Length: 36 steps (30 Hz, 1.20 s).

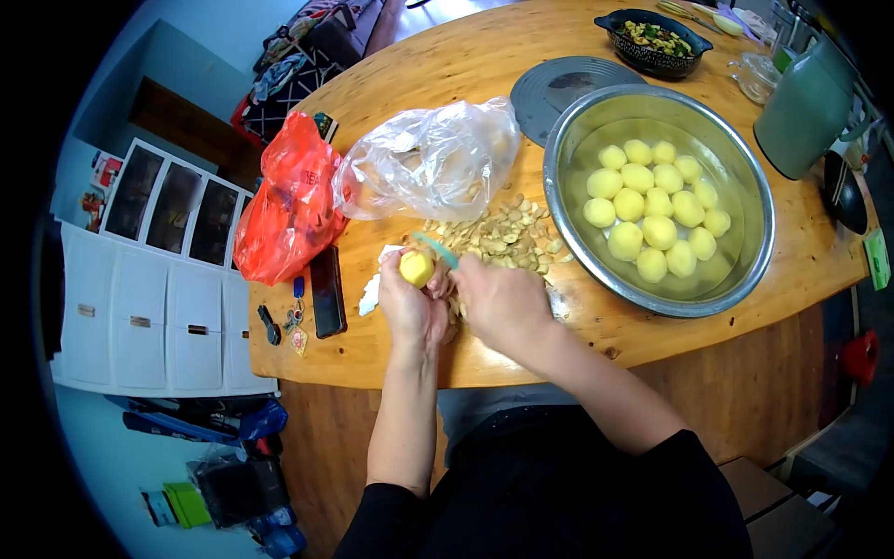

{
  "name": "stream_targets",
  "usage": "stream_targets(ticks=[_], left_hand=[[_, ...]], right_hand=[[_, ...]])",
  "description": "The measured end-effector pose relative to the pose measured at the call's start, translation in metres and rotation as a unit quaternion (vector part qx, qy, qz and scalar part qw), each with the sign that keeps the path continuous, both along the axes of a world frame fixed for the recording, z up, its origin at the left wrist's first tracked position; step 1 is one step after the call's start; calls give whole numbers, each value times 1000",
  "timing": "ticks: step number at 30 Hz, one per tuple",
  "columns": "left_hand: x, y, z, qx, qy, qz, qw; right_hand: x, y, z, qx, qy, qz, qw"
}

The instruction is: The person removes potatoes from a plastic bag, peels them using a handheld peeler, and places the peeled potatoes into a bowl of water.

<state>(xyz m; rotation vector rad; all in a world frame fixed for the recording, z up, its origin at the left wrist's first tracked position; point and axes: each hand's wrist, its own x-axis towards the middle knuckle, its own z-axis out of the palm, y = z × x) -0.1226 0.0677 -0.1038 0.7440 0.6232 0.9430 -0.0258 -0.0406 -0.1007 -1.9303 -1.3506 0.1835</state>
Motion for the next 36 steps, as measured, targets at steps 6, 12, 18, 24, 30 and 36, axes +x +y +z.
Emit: stream_targets(ticks=[6,12,18,24,30,36], left_hand=[[-4,9,7,5,51,-17,999],[7,-4,10,113,139,51,982],[-7,5,-15,246,209,68,944],[-12,9,-2,274,189,8,943],[-11,21,-28,496,216,46,840],[-10,17,-32,483,157,62,859]], right_hand=[[7,-6,9,8,45,5,999],[-10,-7,10,37,33,39,998],[2,-3,9,-8,27,9,1000],[8,-7,12,12,84,10,996],[-3,-9,18,18,53,44,997],[8,-8,12,-40,87,15,995]])
